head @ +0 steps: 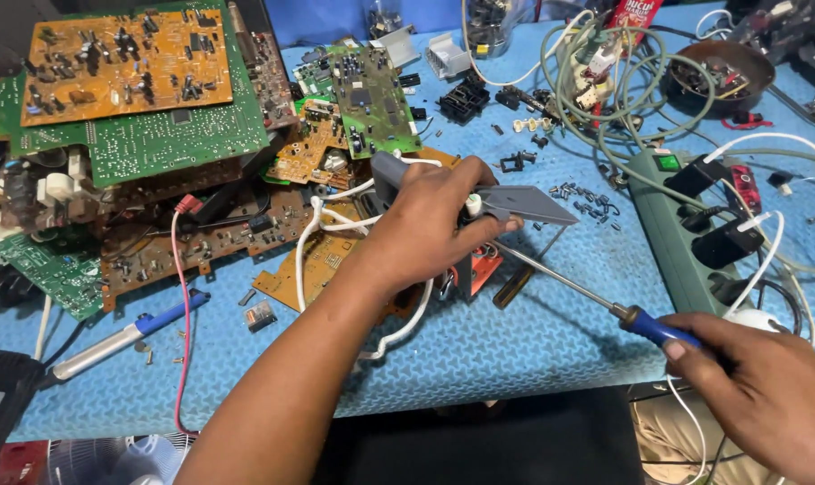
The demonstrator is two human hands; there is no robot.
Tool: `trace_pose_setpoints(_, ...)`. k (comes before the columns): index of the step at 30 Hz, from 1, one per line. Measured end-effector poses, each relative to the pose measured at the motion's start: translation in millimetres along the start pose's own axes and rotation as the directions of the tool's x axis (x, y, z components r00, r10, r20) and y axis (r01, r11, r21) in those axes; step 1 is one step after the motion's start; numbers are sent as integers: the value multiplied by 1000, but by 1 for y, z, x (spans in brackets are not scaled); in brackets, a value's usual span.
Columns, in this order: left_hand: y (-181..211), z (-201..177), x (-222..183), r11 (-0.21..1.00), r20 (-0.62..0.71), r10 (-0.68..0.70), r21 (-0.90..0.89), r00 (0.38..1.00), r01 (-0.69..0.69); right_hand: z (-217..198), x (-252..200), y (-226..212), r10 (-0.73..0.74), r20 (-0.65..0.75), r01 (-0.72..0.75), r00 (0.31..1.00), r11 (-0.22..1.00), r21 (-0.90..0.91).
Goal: Disassembling the plastic casing of an electric iron using a screwdriver on a repair bench.
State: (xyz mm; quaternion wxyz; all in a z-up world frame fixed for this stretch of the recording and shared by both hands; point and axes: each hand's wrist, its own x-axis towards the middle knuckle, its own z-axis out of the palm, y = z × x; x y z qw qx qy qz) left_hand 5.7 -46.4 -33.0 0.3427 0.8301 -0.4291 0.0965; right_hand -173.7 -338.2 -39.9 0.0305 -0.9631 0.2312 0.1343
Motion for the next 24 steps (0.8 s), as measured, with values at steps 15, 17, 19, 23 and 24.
trace_pose_setpoints(15,7,-6,-3,992,70,-122,-25,990,124,-4,-24,2,-377,-501,516,779,839,171)
trace_pose_setpoints(17,8,-6,-2,994,72,-109,-21,991,111,0,-18,8,-484,-601,619,636,785,24)
trace_pose_setpoints(19,9,-6,-2,996,77,-89,-18,993,91,1,-19,9,-571,-674,683,469,718,-134)
trace_pose_setpoints(23,8,-6,-2,990,81,-129,-41,988,132,-13,-18,-4,-237,-287,287,928,947,145)
trace_pose_setpoints(24,8,-6,-3,990,85,-134,-34,987,138,-17,-14,-8,-19,4,19,1000,999,41)
